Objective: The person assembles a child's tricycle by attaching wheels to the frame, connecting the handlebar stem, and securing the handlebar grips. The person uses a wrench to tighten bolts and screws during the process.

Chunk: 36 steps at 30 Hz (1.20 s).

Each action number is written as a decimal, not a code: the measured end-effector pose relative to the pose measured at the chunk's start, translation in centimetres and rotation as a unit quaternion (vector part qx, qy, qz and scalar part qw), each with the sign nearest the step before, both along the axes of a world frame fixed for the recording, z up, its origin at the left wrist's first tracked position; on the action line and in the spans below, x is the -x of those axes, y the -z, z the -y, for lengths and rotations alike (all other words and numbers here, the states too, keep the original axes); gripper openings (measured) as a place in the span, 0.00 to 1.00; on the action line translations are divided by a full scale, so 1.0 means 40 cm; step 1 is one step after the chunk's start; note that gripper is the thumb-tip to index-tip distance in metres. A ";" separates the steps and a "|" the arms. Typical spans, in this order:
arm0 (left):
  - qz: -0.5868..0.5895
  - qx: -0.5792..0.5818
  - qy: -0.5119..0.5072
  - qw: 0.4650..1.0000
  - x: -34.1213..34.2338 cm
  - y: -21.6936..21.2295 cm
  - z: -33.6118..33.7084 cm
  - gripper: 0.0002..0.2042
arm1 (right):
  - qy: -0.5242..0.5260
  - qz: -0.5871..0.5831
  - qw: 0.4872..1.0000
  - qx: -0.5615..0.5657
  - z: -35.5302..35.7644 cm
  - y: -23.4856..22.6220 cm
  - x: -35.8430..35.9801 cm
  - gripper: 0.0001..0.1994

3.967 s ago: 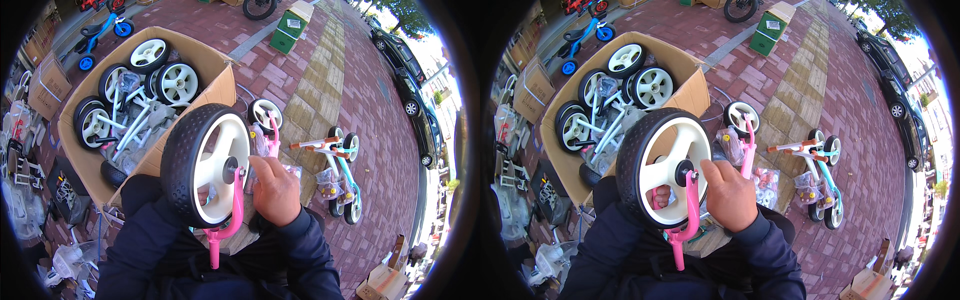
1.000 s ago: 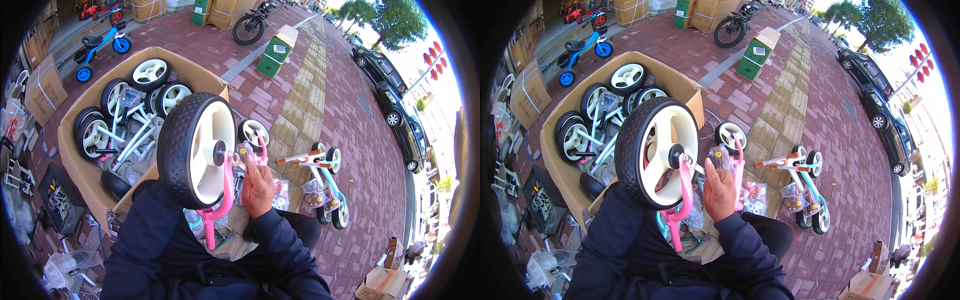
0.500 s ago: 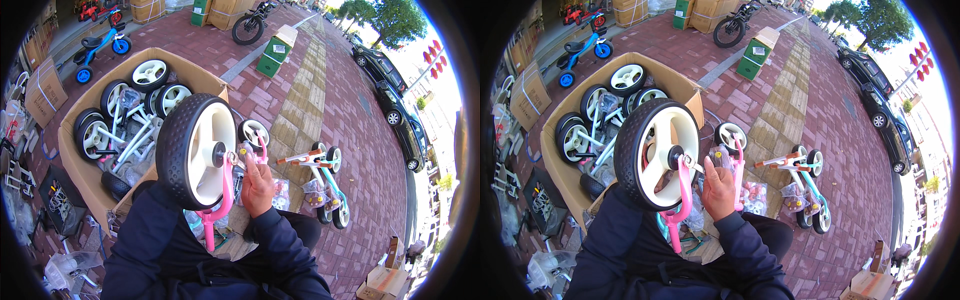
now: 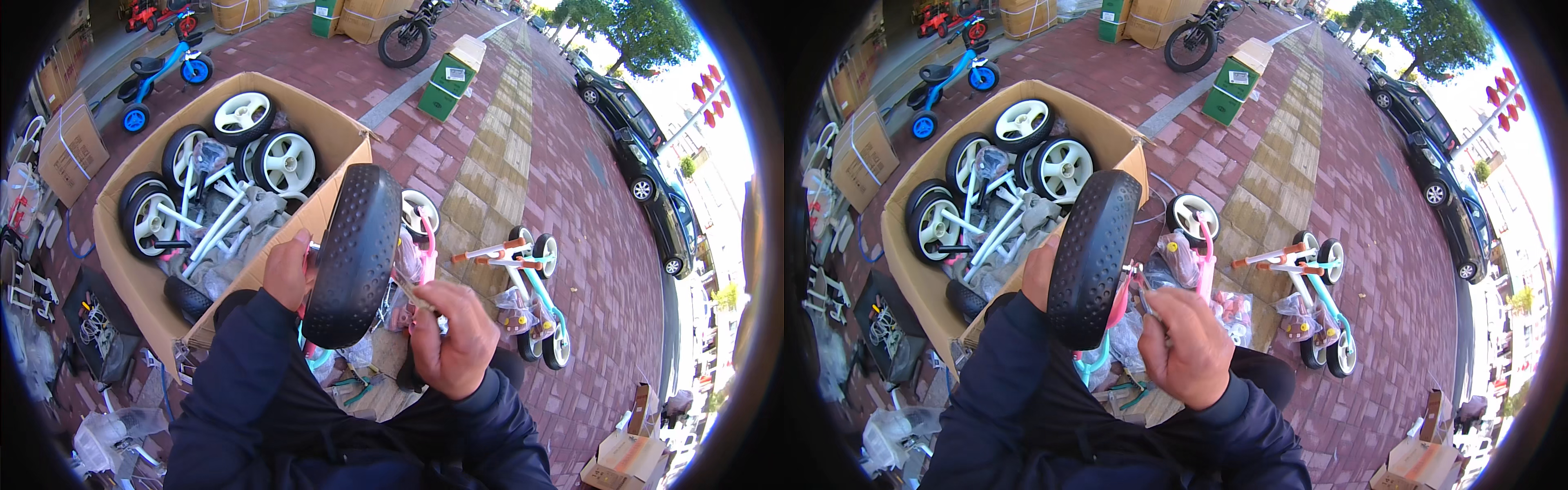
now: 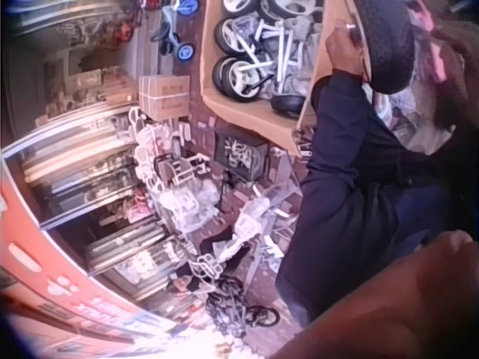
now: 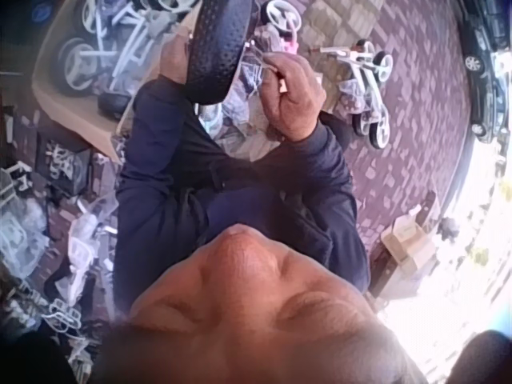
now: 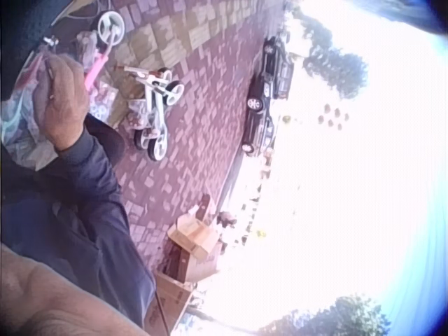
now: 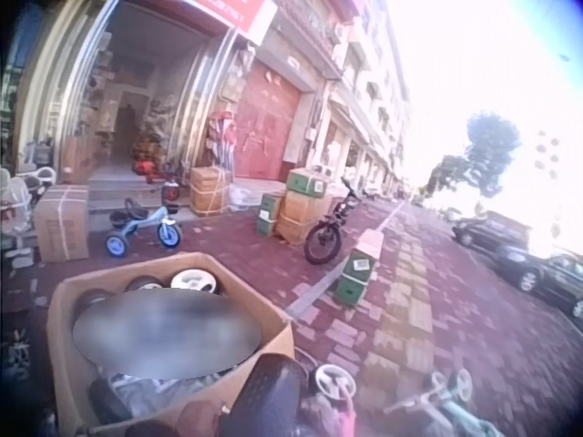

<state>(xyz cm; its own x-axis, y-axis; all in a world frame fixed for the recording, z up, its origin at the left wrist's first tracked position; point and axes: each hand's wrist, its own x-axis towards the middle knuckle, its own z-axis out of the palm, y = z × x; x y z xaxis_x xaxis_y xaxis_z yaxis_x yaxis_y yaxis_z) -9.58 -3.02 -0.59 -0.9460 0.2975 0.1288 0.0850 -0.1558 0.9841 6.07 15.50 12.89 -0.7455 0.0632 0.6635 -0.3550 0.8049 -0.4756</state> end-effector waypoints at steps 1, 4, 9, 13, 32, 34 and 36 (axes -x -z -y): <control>-0.016 0.014 0.012 1.000 -0.006 -0.003 -0.001 0.24 | 0.021 -0.021 1.000 0.003 -0.030 -0.005 0.035 0.07; -0.023 0.049 0.047 0.997 -0.018 -0.020 0.001 0.25 | 0.055 0.019 0.951 0.304 -0.111 0.023 0.157 0.10; -0.047 0.086 0.071 0.993 -0.060 -0.043 0.008 0.24 | 0.057 0.145 0.801 0.577 -0.159 0.161 0.219 0.07; -0.058 0.077 0.100 0.990 -0.057 -0.051 -0.001 0.20 | 0.129 -0.007 0.986 0.101 -0.182 0.190 0.179 0.10; -0.202 0.136 0.137 0.960 -0.067 -0.058 0.017 0.08 | -0.148 0.302 0.883 0.329 -0.042 0.325 0.017 0.37; -0.225 0.148 0.103 0.957 -0.057 -0.052 0.004 0.08 | -0.192 0.360 0.823 0.395 -0.050 0.339 0.019 0.37; -0.222 0.139 0.066 0.963 -0.046 -0.041 -0.019 0.08 | -0.153 0.339 0.840 0.396 -0.077 0.336 0.040 0.37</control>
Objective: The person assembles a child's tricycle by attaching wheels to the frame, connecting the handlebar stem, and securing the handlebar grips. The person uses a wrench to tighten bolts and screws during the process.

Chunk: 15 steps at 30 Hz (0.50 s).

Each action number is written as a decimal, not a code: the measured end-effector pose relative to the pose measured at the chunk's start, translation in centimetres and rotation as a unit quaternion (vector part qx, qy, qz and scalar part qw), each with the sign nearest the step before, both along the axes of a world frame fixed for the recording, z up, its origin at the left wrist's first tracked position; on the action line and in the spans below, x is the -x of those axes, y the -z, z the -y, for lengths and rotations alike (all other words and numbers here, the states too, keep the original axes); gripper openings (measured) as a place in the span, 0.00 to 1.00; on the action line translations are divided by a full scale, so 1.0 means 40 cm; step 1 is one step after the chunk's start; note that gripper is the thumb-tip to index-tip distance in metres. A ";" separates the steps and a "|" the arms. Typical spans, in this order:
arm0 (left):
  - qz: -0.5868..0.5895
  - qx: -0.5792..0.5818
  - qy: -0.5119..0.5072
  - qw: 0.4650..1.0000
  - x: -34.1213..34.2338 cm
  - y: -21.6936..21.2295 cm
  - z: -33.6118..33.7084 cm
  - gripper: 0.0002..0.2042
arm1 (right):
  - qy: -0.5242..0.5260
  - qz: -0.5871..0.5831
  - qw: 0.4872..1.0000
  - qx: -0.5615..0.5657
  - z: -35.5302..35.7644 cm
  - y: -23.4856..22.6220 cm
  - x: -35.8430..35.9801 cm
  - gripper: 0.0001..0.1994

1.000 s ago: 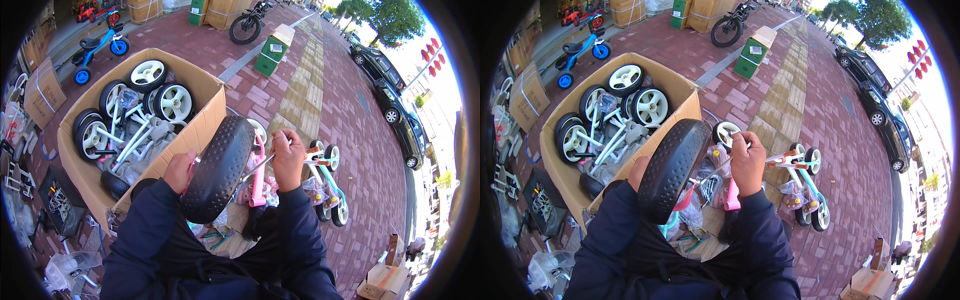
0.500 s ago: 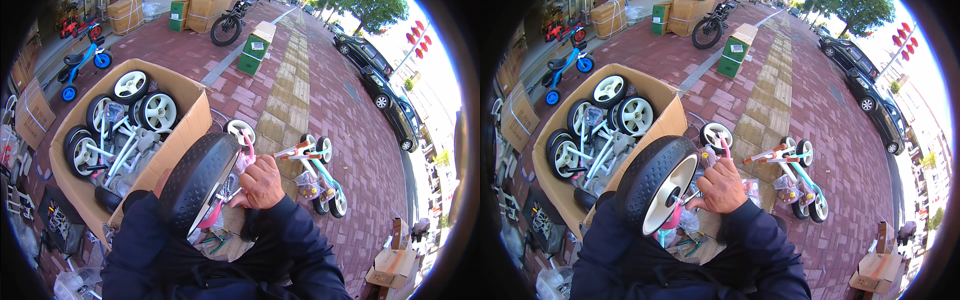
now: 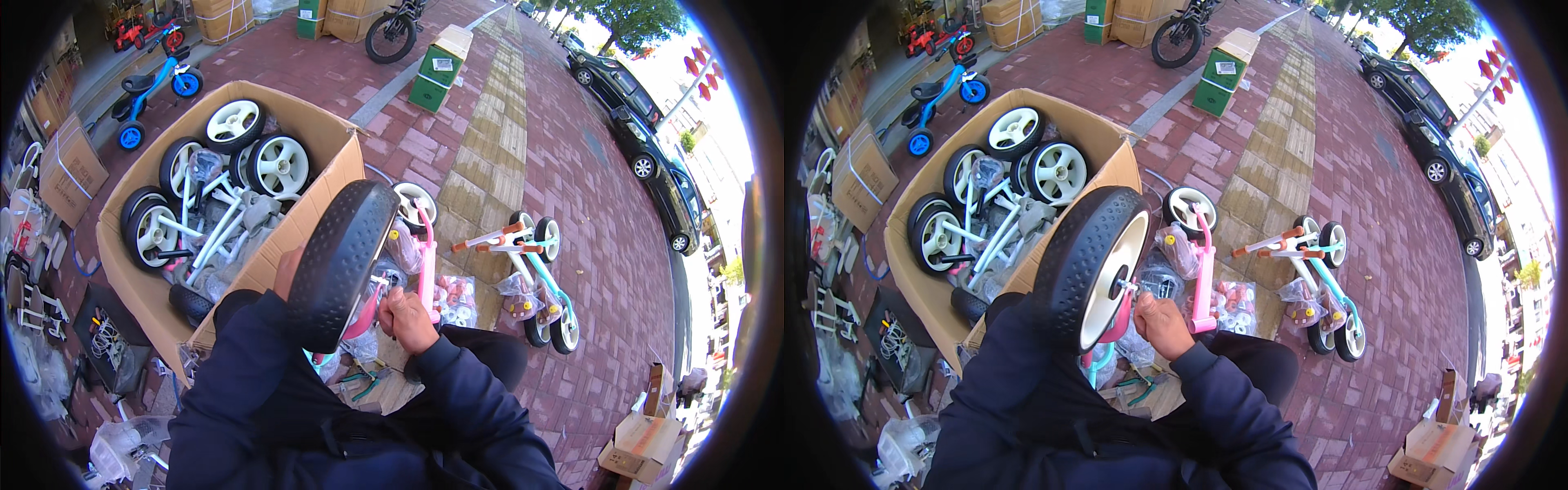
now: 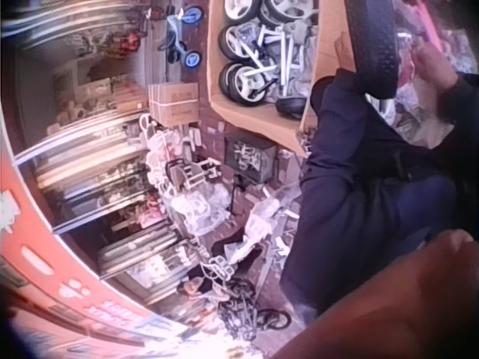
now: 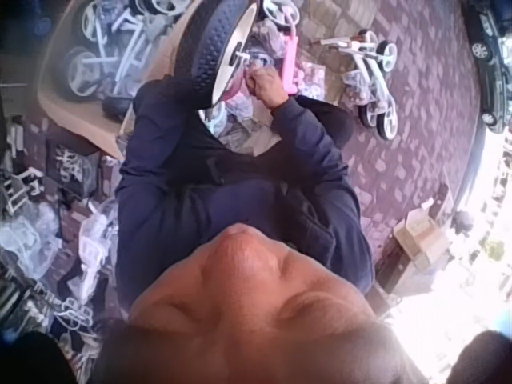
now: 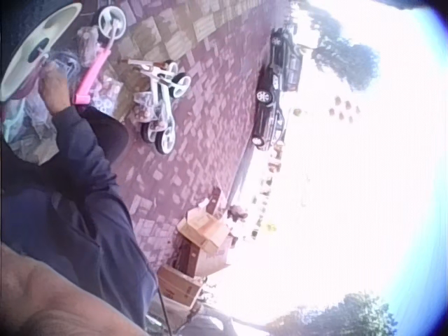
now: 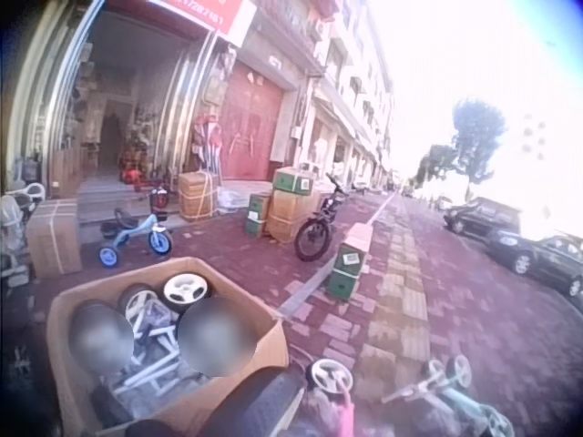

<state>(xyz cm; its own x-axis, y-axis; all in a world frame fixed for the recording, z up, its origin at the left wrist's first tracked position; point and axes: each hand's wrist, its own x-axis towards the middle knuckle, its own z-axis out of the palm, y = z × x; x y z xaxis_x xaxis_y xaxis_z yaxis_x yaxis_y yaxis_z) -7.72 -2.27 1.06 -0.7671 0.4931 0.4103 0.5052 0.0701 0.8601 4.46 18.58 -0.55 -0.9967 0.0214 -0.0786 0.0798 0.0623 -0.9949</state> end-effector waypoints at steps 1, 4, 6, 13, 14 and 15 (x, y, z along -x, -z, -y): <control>-0.012 0.011 -0.037 0.999 0.006 0.008 -0.017 0.11 | 0.028 0.005 0.999 -0.016 -0.015 -0.008 0.010 0.36; 0.181 -0.130 -0.044 0.974 0.002 0.038 -0.056 0.19 | 0.146 -0.020 0.987 -0.062 -0.052 -0.058 0.025 0.30; 0.337 -0.169 -0.059 0.924 -0.001 0.056 -0.074 0.21 | 0.194 -0.040 0.980 -0.008 -0.066 -0.101 0.020 0.26; 0.499 -0.147 -0.166 0.837 0.030 0.058 -0.078 0.23 | 0.102 0.014 0.922 -0.373 0.026 0.025 -0.040 0.25; 0.528 -0.209 -0.198 0.799 0.041 0.053 -0.078 0.22 | 0.034 0.126 0.908 -0.397 0.039 0.066 -0.074 0.26; 0.490 -0.233 -0.193 0.818 0.061 0.047 -0.073 0.22 | 0.044 0.204 0.911 -0.356 0.033 0.092 -0.105 0.28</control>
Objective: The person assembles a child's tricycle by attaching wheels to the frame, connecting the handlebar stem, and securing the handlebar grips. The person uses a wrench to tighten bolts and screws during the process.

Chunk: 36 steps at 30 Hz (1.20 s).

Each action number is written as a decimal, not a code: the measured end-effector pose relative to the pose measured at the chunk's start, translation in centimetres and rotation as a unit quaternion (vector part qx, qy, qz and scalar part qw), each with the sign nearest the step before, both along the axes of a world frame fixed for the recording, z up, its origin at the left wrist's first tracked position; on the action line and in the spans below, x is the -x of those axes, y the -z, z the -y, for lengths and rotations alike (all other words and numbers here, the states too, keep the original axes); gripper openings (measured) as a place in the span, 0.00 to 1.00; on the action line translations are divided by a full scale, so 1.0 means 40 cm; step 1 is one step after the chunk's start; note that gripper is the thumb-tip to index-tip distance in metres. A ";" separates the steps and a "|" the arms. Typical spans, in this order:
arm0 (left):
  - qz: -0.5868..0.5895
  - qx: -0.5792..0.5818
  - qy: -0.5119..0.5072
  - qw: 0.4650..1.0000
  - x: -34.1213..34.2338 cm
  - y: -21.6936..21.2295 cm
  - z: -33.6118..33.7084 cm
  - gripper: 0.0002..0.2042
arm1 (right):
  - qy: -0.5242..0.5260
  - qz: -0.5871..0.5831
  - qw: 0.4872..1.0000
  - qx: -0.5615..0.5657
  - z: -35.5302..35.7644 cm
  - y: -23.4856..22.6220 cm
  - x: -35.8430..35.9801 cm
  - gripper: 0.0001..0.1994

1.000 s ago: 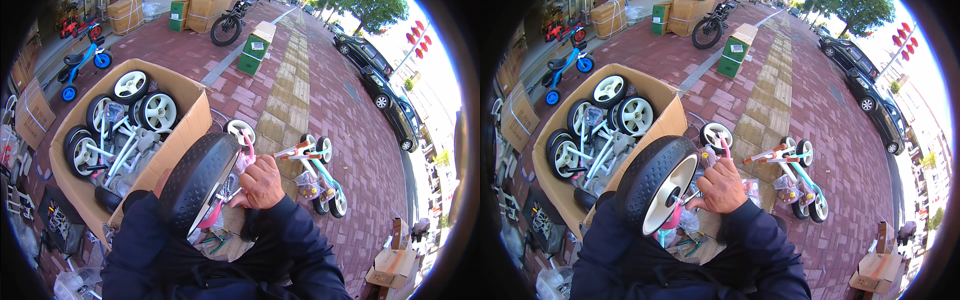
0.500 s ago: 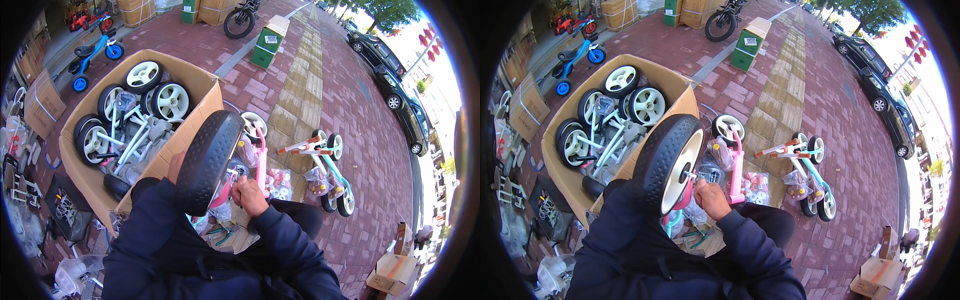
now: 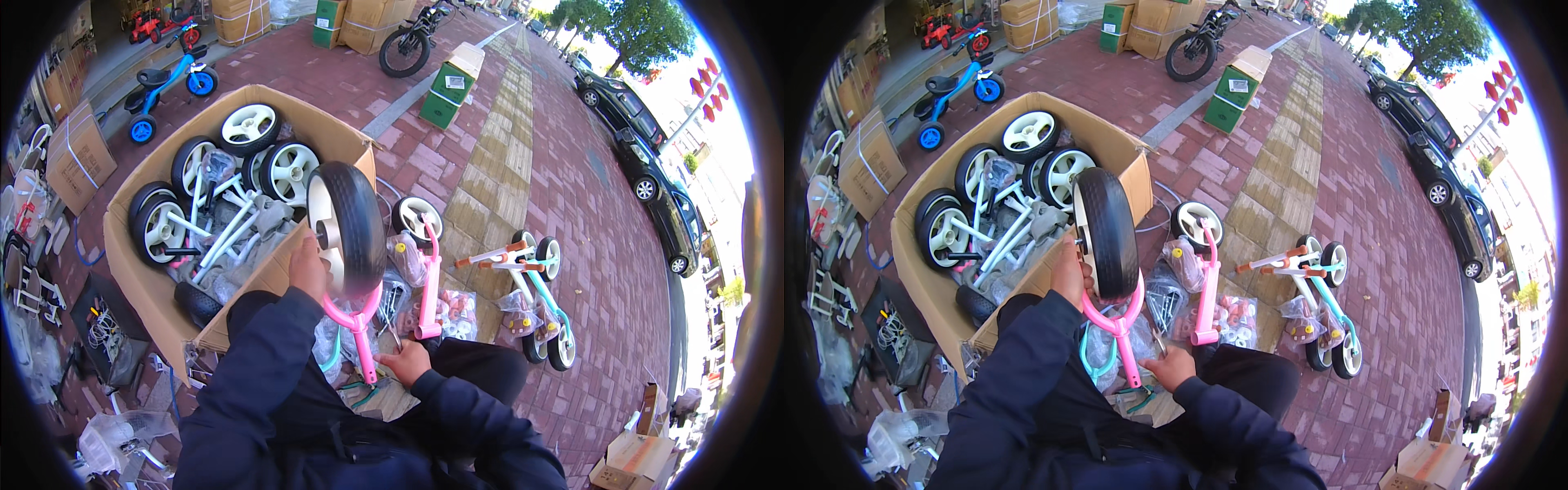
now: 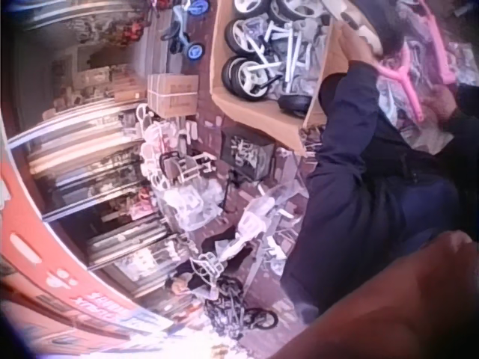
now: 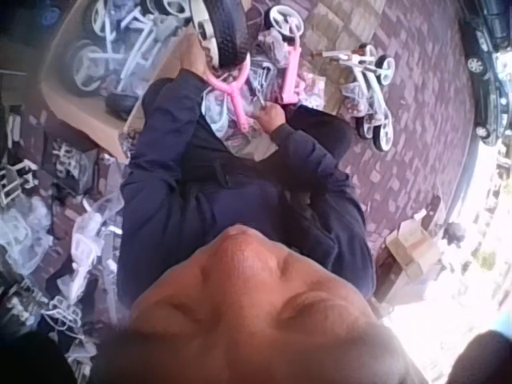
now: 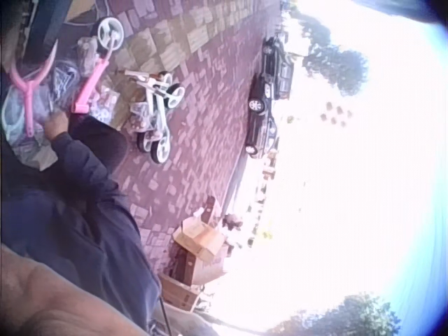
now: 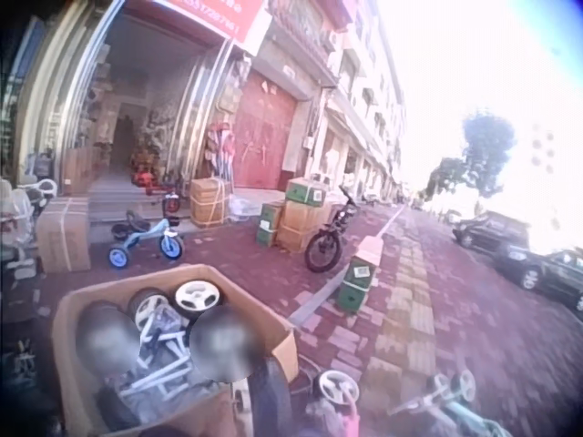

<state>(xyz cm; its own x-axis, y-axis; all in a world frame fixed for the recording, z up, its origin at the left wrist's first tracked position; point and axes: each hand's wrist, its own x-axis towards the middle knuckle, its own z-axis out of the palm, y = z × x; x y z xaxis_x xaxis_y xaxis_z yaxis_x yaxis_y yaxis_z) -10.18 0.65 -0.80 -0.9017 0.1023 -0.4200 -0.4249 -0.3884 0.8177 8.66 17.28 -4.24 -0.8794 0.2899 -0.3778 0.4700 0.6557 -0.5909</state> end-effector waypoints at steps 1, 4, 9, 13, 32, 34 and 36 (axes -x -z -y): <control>-0.017 -0.004 -0.024 1.000 0.013 -0.005 0.006 0.22 | 0.032 0.024 0.999 -0.029 -0.002 0.024 -0.008 0.25; -0.002 -0.033 -0.060 0.998 0.011 -0.007 0.033 0.21 | 0.091 -0.124 0.986 0.064 -0.012 0.032 -0.006 0.22; -0.027 -0.052 -0.040 0.997 -0.013 0.016 0.014 0.22 | -0.185 -0.443 0.875 -0.065 0.056 -0.050 0.045 0.16; 0.025 -0.138 0.038 0.989 -0.034 0.027 -0.011 0.21 | -0.195 -0.385 0.876 -0.215 0.126 -0.052 0.075 0.22; -0.117 -0.156 0.162 0.967 -0.019 -0.072 0.043 0.17 | 0.058 -0.310 0.861 0.400 0.061 -0.104 0.048 0.07; -0.154 -0.117 0.171 0.966 -0.020 -0.077 0.040 0.17 | -0.004 -0.250 0.881 0.402 0.066 -0.101 0.035 0.09; -0.235 -0.071 0.189 0.951 -0.024 -0.082 0.049 0.17 | -0.051 -0.239 0.891 0.382 0.040 -0.106 0.032 0.13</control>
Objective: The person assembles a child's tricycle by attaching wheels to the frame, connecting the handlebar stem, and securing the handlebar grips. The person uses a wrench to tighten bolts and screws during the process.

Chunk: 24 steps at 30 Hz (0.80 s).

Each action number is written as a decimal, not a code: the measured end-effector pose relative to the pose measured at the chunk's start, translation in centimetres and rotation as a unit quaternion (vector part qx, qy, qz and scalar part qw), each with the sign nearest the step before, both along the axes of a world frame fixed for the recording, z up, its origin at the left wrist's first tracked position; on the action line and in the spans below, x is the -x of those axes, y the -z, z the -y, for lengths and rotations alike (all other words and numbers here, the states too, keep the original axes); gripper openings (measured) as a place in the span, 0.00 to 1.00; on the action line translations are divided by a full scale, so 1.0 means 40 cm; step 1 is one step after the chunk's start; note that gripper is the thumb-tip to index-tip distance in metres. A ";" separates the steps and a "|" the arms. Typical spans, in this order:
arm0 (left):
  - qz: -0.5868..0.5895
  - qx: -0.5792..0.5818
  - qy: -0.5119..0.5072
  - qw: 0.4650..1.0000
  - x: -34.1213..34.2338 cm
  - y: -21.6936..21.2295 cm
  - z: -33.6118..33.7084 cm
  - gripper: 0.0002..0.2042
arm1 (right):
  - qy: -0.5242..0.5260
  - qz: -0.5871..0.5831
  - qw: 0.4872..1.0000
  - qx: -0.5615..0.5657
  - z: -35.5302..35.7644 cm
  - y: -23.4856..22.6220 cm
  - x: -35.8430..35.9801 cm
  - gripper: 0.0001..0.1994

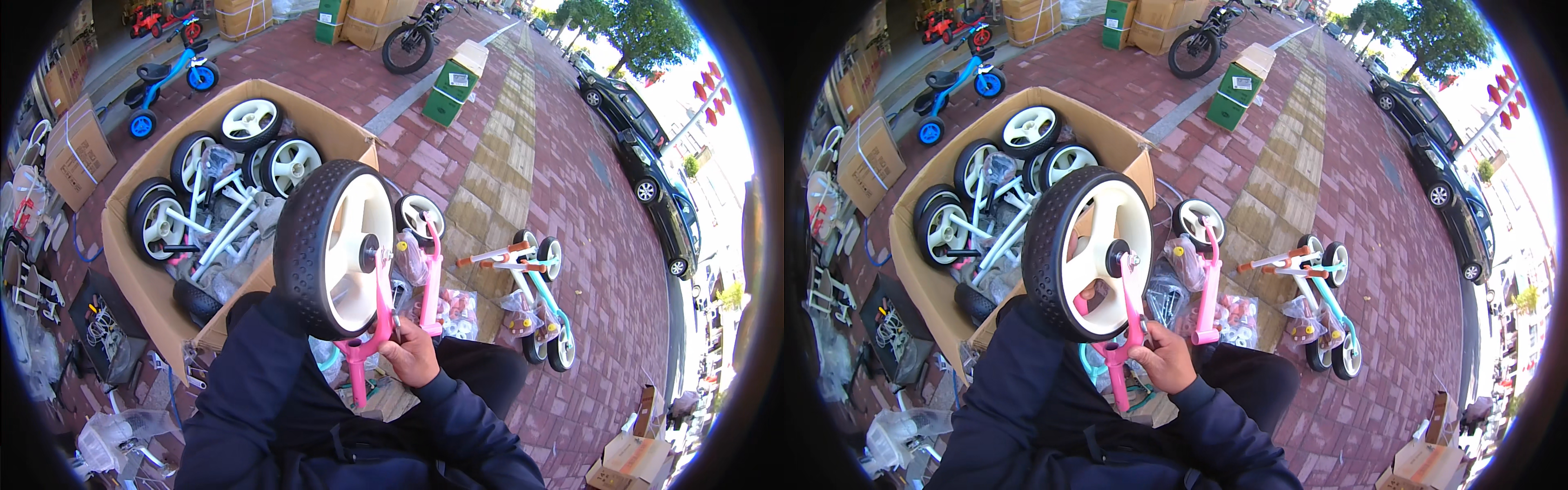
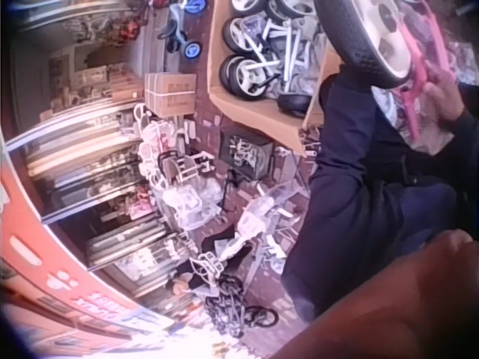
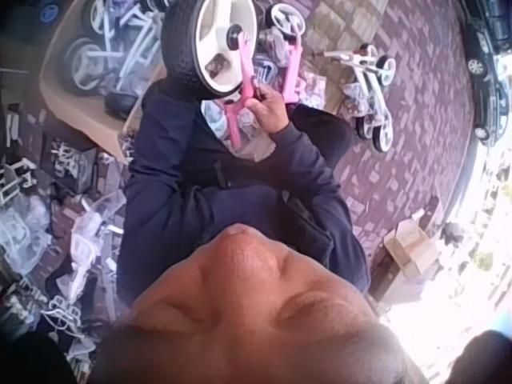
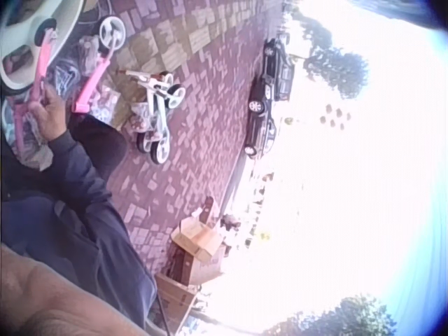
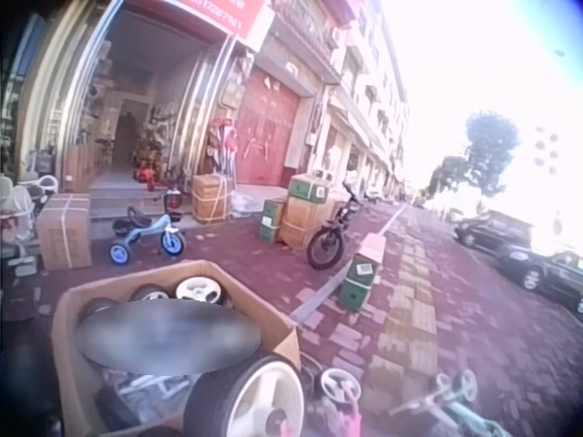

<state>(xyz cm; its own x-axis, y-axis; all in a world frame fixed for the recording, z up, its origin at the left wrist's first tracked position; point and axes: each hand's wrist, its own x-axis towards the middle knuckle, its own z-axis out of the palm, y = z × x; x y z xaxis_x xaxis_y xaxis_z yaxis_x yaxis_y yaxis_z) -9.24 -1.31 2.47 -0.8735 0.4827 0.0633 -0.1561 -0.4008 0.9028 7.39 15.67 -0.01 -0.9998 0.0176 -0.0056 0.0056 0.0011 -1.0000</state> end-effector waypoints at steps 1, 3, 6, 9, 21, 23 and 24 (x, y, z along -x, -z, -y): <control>-0.022 0.008 0.005 1.000 0.001 -0.003 0.006 0.17 | 0.041 -0.088 0.995 0.004 -0.012 -0.004 0.003 0.17; -0.056 0.025 0.019 0.998 -0.004 -0.005 0.017 0.16 | 0.081 -0.079 0.991 -0.066 -0.070 -0.035 0.013 0.21; -0.096 0.045 0.041 0.993 -0.023 -0.004 0.016 0.16 | 0.106 -0.069 0.970 -0.207 -0.113 -0.089 0.045 0.20; -0.122 0.057 0.054 0.989 -0.041 -0.003 0.013 0.15 | 0.087 -0.164 0.918 -0.351 -0.131 -0.143 0.070 0.15; -0.161 0.078 0.056 0.982 -0.067 0.012 0.005 0.14 | -0.049 -0.297 0.823 -0.481 -0.211 -0.223 0.136 0.12; -0.165 0.080 0.054 0.981 -0.067 0.014 0.004 0.13 | -0.054 -0.300 0.826 -0.473 -0.212 -0.228 0.136 0.13; -0.166 0.080 0.051 0.982 -0.067 0.015 0.004 0.13 | -0.054 -0.300 0.831 -0.466 -0.212 -0.229 0.136 0.13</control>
